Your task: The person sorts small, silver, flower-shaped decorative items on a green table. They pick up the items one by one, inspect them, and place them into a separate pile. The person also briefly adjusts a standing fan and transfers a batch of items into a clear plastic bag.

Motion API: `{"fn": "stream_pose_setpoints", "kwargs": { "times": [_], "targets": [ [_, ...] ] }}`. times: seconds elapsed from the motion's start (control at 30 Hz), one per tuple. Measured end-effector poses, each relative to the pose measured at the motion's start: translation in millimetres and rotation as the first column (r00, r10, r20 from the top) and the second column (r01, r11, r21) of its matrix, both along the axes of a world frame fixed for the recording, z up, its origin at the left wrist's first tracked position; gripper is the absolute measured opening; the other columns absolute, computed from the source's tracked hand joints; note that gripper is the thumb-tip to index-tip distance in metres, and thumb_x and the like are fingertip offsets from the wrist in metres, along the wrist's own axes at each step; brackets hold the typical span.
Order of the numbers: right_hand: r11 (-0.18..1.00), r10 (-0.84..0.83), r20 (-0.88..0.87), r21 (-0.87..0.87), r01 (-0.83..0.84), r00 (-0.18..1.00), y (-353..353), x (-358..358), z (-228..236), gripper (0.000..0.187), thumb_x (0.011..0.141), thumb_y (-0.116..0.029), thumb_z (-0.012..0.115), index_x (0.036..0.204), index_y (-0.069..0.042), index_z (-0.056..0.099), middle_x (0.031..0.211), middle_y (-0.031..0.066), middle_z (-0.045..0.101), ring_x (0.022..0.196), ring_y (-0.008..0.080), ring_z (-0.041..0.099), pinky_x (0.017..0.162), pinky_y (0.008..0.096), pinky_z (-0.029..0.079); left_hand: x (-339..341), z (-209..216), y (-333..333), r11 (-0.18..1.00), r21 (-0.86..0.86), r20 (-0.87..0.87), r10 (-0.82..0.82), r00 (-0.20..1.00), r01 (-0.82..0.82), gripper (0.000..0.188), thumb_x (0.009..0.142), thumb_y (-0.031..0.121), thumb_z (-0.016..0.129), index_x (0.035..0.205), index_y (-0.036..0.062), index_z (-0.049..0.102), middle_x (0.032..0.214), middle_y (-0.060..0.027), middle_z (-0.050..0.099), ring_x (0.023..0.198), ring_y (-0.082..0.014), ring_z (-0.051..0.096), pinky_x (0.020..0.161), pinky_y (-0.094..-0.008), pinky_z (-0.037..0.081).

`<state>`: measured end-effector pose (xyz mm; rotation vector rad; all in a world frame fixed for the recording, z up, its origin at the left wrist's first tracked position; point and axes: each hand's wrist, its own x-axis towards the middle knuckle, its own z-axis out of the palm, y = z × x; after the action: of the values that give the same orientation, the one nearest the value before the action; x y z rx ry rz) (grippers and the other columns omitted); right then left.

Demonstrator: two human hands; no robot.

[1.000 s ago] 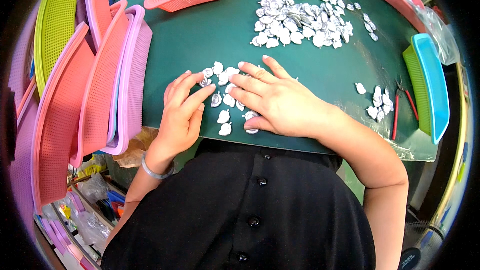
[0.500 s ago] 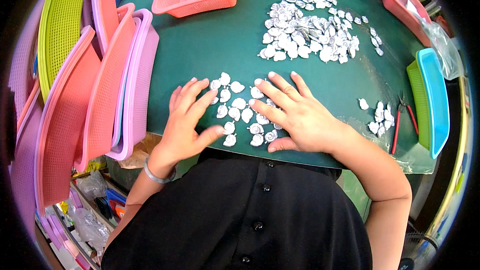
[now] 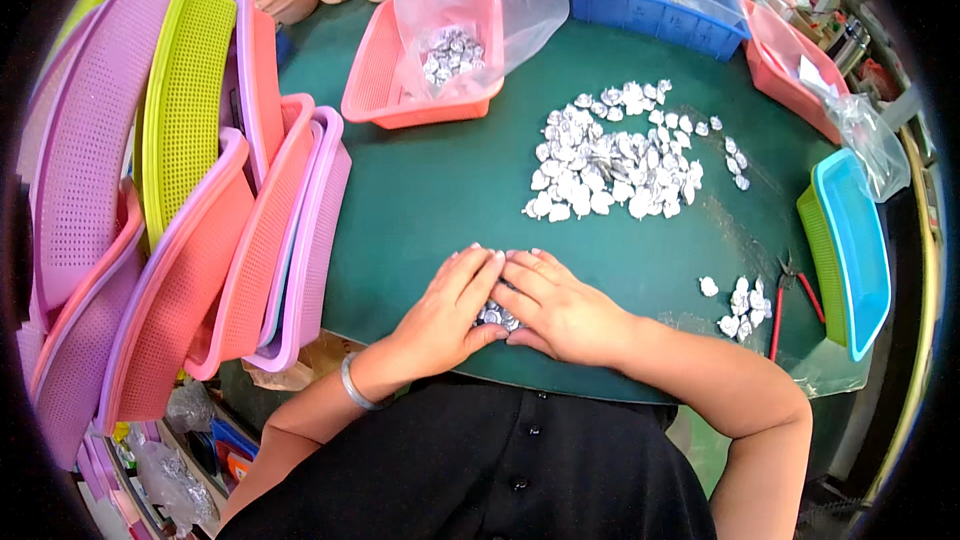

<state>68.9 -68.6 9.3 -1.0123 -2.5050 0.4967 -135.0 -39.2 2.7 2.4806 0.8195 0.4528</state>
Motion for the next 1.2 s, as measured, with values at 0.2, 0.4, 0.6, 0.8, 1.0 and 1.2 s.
{"fn": "stream_pose_setpoints", "kwargs": {
  "times": [0.2, 0.4, 0.6, 0.8, 1.0, 1.2],
  "targets": [
    [0.999, 0.030, -0.012, 0.019, -0.030, 0.999, 2.3, 1.9, 1.0, 0.054, 0.073, -0.026, 0.067, 0.116, -0.002, 0.048, 0.120, 0.0178, 0.044, 0.116, 0.0351, 0.041, 0.099, 0.0496, 0.031, 2.2, 10.6, 8.9, 1.000, -0.009, 0.097, 0.003, 0.995, -0.002, 0.069, 0.072, 0.024, 0.069, 0.129, -0.0013, 0.037, 0.125, -0.0220, 0.039, 0.118, -0.0407, 0.038, 0.099, -0.0482, 0.031],
    [0.998, 0.006, 0.021, 0.068, -0.008, 1.000, 10.8, 13.2, 28.6, 0.058, 0.075, -0.034, 0.066, 0.120, -0.005, 0.045, 0.124, 0.0179, 0.043, 0.118, 0.0356, 0.040, 0.098, 0.0529, 0.031, 17.3, 53.7, 54.3, 0.898, 0.224, 0.439, 0.253, 0.862, -0.378, 0.055, 0.075, 0.010, 0.065, 0.125, -0.0014, 0.044, 0.118, -0.0183, 0.047, 0.106, -0.0317, 0.048, 0.089, -0.0375, 0.040],
    [0.918, -0.390, -0.250, -0.026, 0.397, 0.886, 75.9, 48.0, 57.3, 0.059, 0.074, -0.019, 0.068, 0.123, 0.001, 0.042, 0.121, 0.0187, 0.048, 0.104, 0.0312, 0.052, 0.086, 0.0399, 0.044, 39.6, 62.6, 125.1, 0.648, 0.339, 0.483, 0.503, 0.717, -0.683, 0.063, 0.073, 0.014, 0.066, 0.127, -0.0005, 0.038, 0.121, -0.0179, 0.042, 0.109, -0.0339, 0.044, 0.090, -0.0410, 0.038],
    [0.744, -0.612, -0.282, -0.522, 0.417, 0.739, 158.2, 56.9, 59.8, 0.054, 0.081, -0.014, 0.062, 0.128, 0.000, 0.040, 0.123, 0.0153, 0.049, 0.094, 0.0174, 0.057, 0.077, 0.0305, 0.048, 60.2, 57.0, 204.9, 0.728, -0.193, 0.569, 0.629, 0.529, -0.658, 0.025, 0.079, 0.018, 0.062, 0.096, -0.0001, 0.063, 0.095, -0.0099, 0.061, 0.087, -0.0236, 0.056, 0.078, -0.0359, 0.043],
    [0.713, -0.657, -0.488, -0.649, 0.264, 0.575, 162.9, 47.8, 58.7, 0.043, 0.083, -0.012, 0.057, 0.121, 0.005, 0.045, 0.102, 0.0111, 0.058, 0.080, 0.0163, 0.059, 0.067, 0.0284, 0.049, 77.8, 115.0, 227.9, 0.781, -0.569, 0.805, 0.593, 0.019, -0.255, 0.017, 0.087, 0.006, 0.052, 0.098, -0.0038, 0.060, 0.093, -0.0065, 0.061, 0.079, -0.0150, 0.056, 0.070, -0.0282, 0.045],
    [0.587, -0.755, -0.598, -0.799, -0.130, 0.269, 156.9, 31.9, 50.9, 0.034, 0.092, -0.018, 0.046, 0.114, 0.007, 0.043, 0.100, 0.0164, 0.055, 0.080, 0.0236, 0.061, 0.069, 0.0313, 0.051, 89.8, 178.7, 171.5, 0.863, -0.498, 0.840, 0.505, -0.200, 0.084, 0.018, 0.089, 0.003, 0.049, 0.106, -0.0014, 0.055, 0.092, -0.0068, 0.059, 0.082, -0.0175, 0.056, 0.075, -0.0314, 0.047]
  ]
}}
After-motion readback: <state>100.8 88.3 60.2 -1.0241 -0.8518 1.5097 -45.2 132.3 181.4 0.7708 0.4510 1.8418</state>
